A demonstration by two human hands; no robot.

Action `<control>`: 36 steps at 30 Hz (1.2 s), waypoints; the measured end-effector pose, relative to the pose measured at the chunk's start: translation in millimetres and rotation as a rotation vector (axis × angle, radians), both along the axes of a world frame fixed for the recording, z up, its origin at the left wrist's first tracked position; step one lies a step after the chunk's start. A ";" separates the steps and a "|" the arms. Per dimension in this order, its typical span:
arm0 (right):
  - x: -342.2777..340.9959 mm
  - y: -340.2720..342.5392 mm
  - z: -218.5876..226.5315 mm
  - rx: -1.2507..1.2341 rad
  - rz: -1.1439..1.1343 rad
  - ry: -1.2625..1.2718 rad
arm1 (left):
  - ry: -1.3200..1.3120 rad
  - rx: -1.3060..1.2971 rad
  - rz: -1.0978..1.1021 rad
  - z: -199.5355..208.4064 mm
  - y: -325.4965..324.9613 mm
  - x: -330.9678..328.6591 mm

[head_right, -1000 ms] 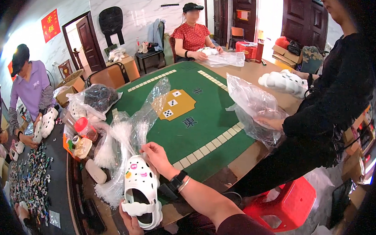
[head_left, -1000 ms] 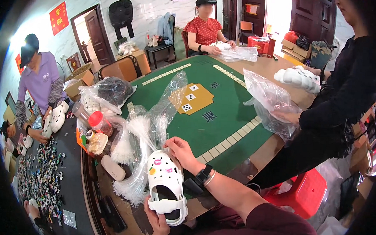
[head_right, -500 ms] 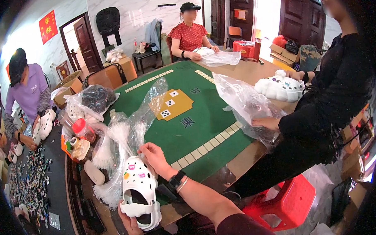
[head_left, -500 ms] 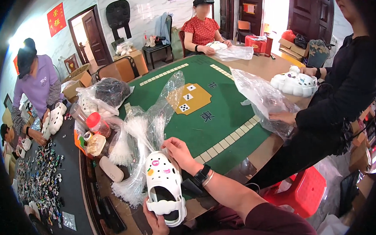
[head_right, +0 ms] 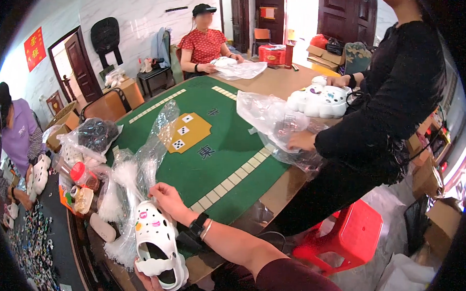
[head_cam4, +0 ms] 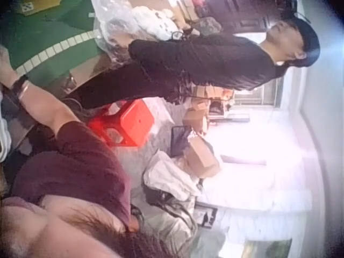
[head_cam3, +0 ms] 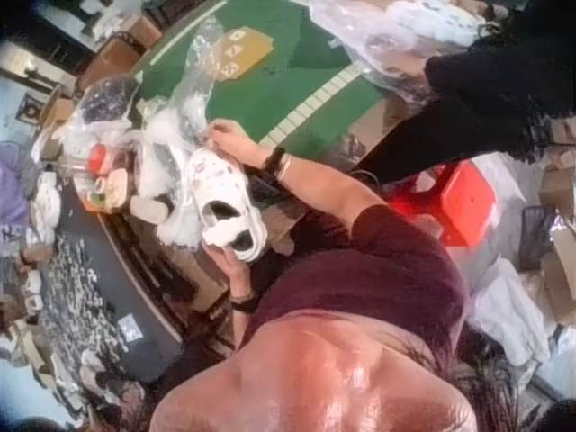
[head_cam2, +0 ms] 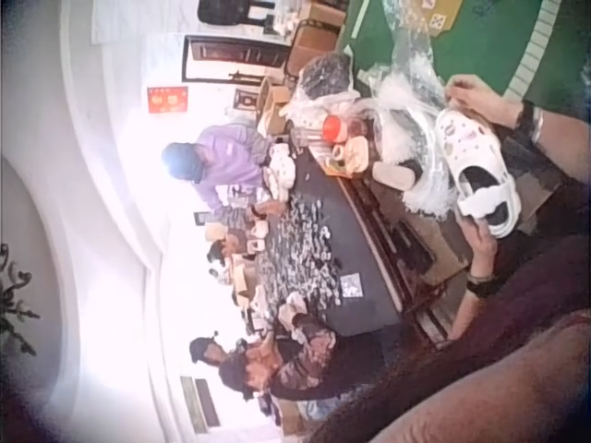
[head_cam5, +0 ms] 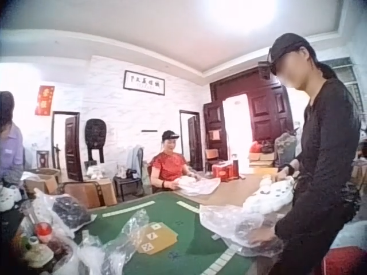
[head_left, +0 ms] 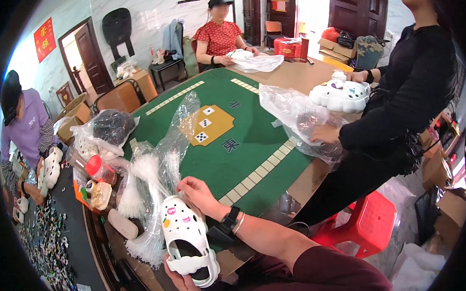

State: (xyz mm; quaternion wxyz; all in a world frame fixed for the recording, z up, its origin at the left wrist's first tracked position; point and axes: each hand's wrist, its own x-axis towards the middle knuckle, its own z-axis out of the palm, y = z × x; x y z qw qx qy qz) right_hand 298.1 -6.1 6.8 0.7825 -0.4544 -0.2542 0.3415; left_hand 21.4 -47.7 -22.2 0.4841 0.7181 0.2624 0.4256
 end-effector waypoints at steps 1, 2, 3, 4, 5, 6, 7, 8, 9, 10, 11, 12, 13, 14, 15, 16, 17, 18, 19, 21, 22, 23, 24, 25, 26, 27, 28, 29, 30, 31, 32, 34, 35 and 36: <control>-1.3 -0.1 0.8 0.005 0.007 -0.007 | 0.091 0.035 -0.073 -4.5 7.3 -5.7; -1.4 -0.9 1.5 0.010 0.014 -0.014 | 0.088 0.036 -0.082 -11.2 7.2 -7.9; -1.4 -1.9 1.9 0.010 0.005 -0.017 | 0.062 -0.001 -0.068 -17.2 6.1 -11.0; -1.4 -3.3 4.5 0.013 0.016 -0.014 | 0.040 -0.041 -0.053 -14.2 4.1 -8.6; -0.8 -4.3 6.8 0.016 0.027 -0.011 | 0.053 -0.023 -0.062 -19.1 7.9 -9.9; -0.6 -3.7 6.5 0.014 0.021 -0.011 | 0.053 -0.025 -0.068 -20.1 7.7 -9.9; -1.2 -2.7 5.6 0.011 0.015 -0.027 | 0.060 -0.042 -0.042 -20.0 7.8 -9.3; -0.4 -2.3 4.8 0.008 0.009 -0.044 | 0.067 -0.060 -0.017 -20.2 8.1 -8.8; 1.0 -2.8 3.9 -0.003 0.018 -0.042 | 0.055 -0.015 -0.031 -21.0 9.8 -8.7; 1.3 -2.0 2.2 -0.005 0.010 -0.043 | 0.054 -0.017 -0.039 -18.4 8.9 -7.9; 0.6 -0.4 0.7 -0.008 0.016 -0.022 | 0.053 -0.026 -0.038 -14.0 7.7 -7.2; 1.7 -0.6 -1.1 -0.010 0.022 -0.001 | 0.053 -0.036 -0.036 -12.1 7.1 -5.6; 0.1 -4.2 4.8 0.011 0.023 -0.046 | 0.058 0.006 -0.025 -15.6 9.8 -7.6; -0.8 -4.4 5.2 0.010 0.021 -0.047 | 0.057 0.005 -0.026 -18.3 9.8 -9.8; -2.7 -3.5 5.8 0.012 0.023 -0.041 | 0.040 -0.033 -0.022 -20.4 9.5 -11.7; -2.2 -2.4 4.5 0.016 0.019 -0.036 | 0.021 -0.070 -0.023 -19.5 9.7 -10.2; -0.8 -2.2 3.1 0.009 0.017 -0.037 | -0.026 -0.144 -0.022 -14.9 5.1 -6.3; -0.3 -1.8 1.7 0.010 0.012 -0.040 | -0.028 -0.143 -0.028 -16.5 5.6 -5.5; -1.6 -1.3 2.3 0.017 0.011 -0.045 | -0.010 -0.167 -0.016 -18.2 6.1 -6.8; -1.4 -1.9 3.5 0.004 0.021 -0.048 | 0.010 -0.167 0.000 -19.4 6.6 -8.0; -0.2 -1.4 1.0 0.003 0.016 -0.048 | 0.009 -0.167 -0.005 -16.6 4.9 -7.3; 0.1 0.4 -1.1 0.019 0.014 -0.035 | 0.020 -0.161 -0.008 -12.9 3.2 -6.4; 1.1 1.0 -3.6 0.034 0.011 -0.023 | 0.031 -0.154 -0.012 -10.3 1.9 -5.6; 0.7 0.8 -2.3 0.034 0.013 -0.023 | 0.030 -0.154 -0.010 -8.5 1.6 -6.6; 0.2 0.5 -1.0 0.015 0.014 -0.032 | 0.042 -0.134 -0.016 -7.1 1.6 -7.5; -0.2 -0.1 0.2 -0.003 0.014 -0.041 | 0.054 -0.113 -0.023 -6.6 1.6 -8.0; 0.2 -0.1 0.6 -0.002 0.015 -0.043 | 0.052 -0.112 -0.021 -7.5 2.5 -7.9; 0.2 -0.4 1.0 -0.011 0.016 -0.057 | 0.044 -0.111 -0.020 -9.4 3.3 -8.2; 0.0 -0.3 1.3 -0.019 0.017 -0.071 | 0.037 -0.110 -0.018 -10.3 3.8 -8.1; 0.6 0.0 -1.0 -0.019 0.014 -0.072 | 0.036 -0.110 -0.021 -9.7 3.6 -7.2; 1.0 1.1 -3.2 -0.003 0.007 -0.079 | 0.036 -0.114 -0.023 -8.3 3.1 -6.4; 0.7 3.6 -5.9 0.013 -0.002 -0.086 | 0.037 -0.120 -0.026 -4.8 1.1 -5.0; 0.3 4.7 -6.5 0.040 -0.001 -0.073 | 0.023 -0.142 -0.020 -2.4 -0.4 -4.2; 0.5 4.6 -7.4 0.067 -0.001 -0.060 | 0.009 -0.164 -0.014 -0.4 -1.9 -3.4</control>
